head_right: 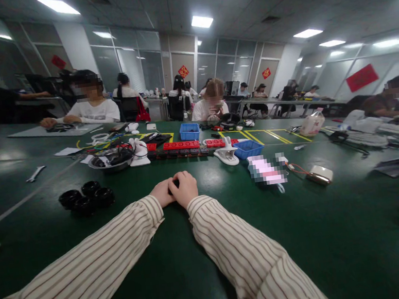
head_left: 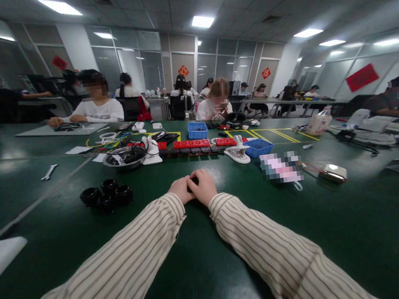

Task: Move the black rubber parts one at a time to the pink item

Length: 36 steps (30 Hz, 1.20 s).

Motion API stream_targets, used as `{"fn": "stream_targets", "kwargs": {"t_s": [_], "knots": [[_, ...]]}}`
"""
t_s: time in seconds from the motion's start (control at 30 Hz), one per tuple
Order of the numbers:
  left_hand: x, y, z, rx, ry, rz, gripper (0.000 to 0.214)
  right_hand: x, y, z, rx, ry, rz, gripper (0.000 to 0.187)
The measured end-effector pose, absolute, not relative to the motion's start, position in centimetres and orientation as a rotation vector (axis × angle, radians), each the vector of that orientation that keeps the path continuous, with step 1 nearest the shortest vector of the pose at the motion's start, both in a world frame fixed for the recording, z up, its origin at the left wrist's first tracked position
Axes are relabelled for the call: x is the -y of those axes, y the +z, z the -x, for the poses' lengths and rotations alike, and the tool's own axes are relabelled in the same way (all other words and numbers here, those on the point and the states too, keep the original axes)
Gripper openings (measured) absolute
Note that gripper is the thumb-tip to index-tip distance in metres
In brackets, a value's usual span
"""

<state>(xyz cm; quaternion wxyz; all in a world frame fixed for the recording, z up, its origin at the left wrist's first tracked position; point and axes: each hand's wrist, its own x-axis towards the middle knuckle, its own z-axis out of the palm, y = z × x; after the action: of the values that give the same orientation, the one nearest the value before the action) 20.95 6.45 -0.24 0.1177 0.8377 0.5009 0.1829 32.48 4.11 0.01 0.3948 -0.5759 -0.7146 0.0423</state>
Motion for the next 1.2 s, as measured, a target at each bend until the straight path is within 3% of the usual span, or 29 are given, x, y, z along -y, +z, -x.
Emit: {"fn": "stream_targets", "kwargs": {"t_s": [0.1,0.27,0.47,0.7,0.93,1.2], "knots": [[-6.62,-0.36,-20.89,-1.439,0.540,-2.463,0.044,-4.00,0.14,-32.46,1.845,0.129,1.408,0.005],[-6.64,-0.42,-20.90,-1.404,0.537,-2.485,0.039,-3.94,0.05,-32.43,1.835,0.128,1.391,0.008],[-6.31,-0.27,-20.96,-1.460,0.561,-2.449,0.053,-3.96,0.04,-32.47,1.760,0.094,1.494,0.016],[-6.30,-0.16,-20.92,-1.471,0.537,-2.467,0.038,-3.91,0.17,-32.42,1.785,0.094,1.497,0.015],[-6.76,-0.59,-20.90,-1.423,0.535,-2.493,0.045,-4.04,0.10,-32.44,1.828,0.158,1.383,0.002],[-6.69,-0.65,-20.91,-1.420,0.554,-2.484,0.049,-4.00,0.04,-32.39,1.794,0.132,1.396,0.008]]}}
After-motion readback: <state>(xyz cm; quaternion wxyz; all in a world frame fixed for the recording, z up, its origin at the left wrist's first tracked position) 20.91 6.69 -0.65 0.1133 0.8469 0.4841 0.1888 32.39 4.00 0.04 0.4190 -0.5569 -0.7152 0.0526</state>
